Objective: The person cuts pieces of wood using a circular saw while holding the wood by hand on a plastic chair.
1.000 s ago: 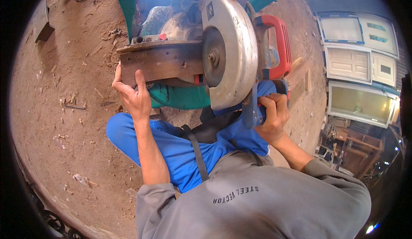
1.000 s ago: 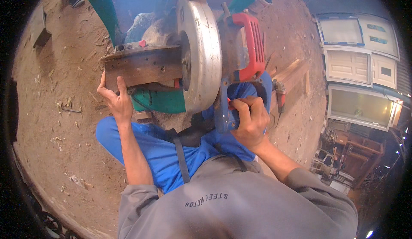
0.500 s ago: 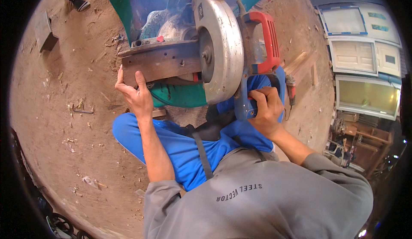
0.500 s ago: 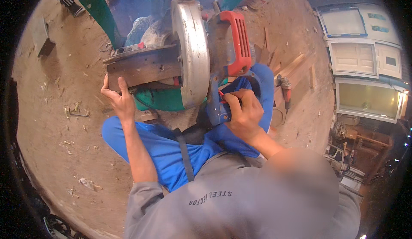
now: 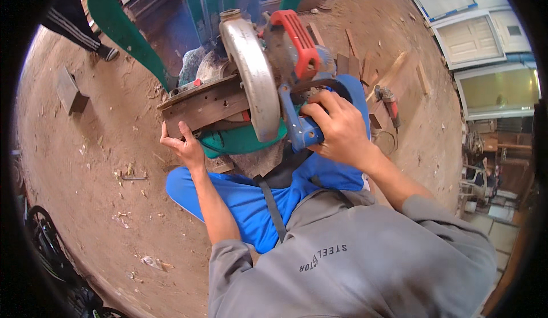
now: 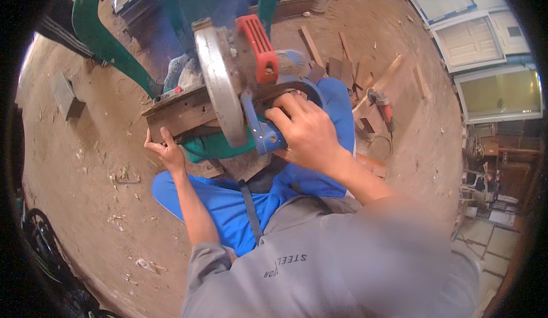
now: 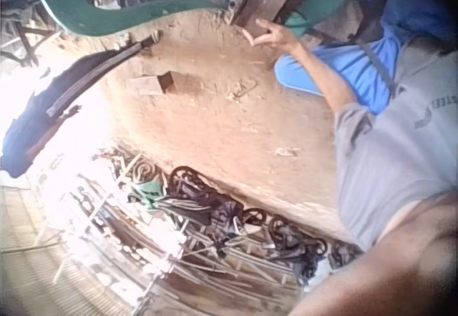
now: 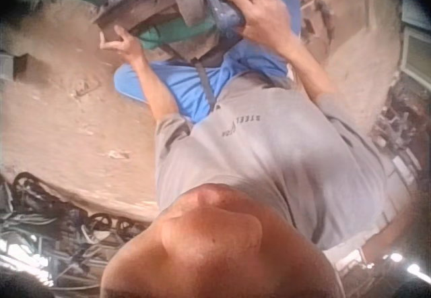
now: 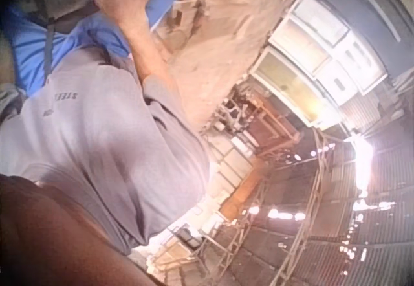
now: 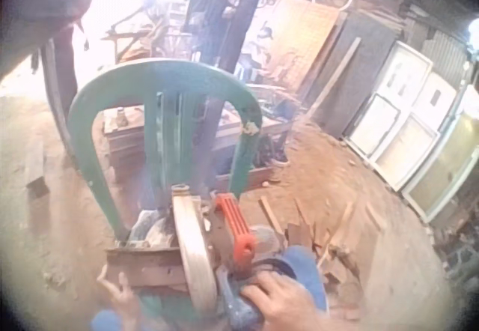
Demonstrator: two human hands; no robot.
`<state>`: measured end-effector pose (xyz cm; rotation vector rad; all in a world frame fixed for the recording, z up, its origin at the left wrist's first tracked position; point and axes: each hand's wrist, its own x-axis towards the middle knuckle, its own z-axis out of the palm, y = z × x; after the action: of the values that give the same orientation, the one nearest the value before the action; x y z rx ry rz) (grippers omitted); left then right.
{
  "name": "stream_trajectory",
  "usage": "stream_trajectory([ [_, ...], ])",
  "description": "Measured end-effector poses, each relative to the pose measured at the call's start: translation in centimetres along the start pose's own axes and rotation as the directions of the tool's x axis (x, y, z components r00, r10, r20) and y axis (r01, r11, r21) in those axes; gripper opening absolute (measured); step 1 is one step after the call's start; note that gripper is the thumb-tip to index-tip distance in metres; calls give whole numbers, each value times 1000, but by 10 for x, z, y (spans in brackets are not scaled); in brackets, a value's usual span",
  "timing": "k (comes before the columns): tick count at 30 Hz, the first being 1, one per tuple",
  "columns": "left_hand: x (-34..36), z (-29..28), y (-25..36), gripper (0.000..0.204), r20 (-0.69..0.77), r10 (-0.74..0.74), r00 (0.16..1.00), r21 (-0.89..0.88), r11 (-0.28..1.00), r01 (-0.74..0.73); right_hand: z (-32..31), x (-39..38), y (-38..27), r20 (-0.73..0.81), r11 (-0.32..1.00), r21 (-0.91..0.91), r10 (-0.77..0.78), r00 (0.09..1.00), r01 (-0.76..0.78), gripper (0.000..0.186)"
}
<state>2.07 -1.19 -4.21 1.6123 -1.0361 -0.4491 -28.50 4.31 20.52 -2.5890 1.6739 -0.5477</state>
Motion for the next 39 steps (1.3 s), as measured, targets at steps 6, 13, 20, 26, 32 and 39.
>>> stream_trajectory([
  [6,2,0,-1,61,6,-3,1000,-71,998,3,-29,14,4,3,989,119,-88,996,87,61],
  [13,9,-8,-14,65,7,-36,999,-12,999,36,-75,89,21,-82,980,101,-161,984,169,60],
  [20,2,-6,16,65,47,-47,998,26,999,46,-93,103,32,123,986,124,-129,984,113,65],
  [26,14,-21,-12,69,79,-118,990,-41,992,121,-82,82,61,-399,911,227,-235,886,344,63],
  [32,17,-5,2,69,78,-441,894,-218,868,447,51,0,149,-231,534,763,752,618,-364,49],
  [39,26,-35,4,47,254,-527,811,-171,801,574,196,-34,135,106,237,812,839,534,-533,68],
])
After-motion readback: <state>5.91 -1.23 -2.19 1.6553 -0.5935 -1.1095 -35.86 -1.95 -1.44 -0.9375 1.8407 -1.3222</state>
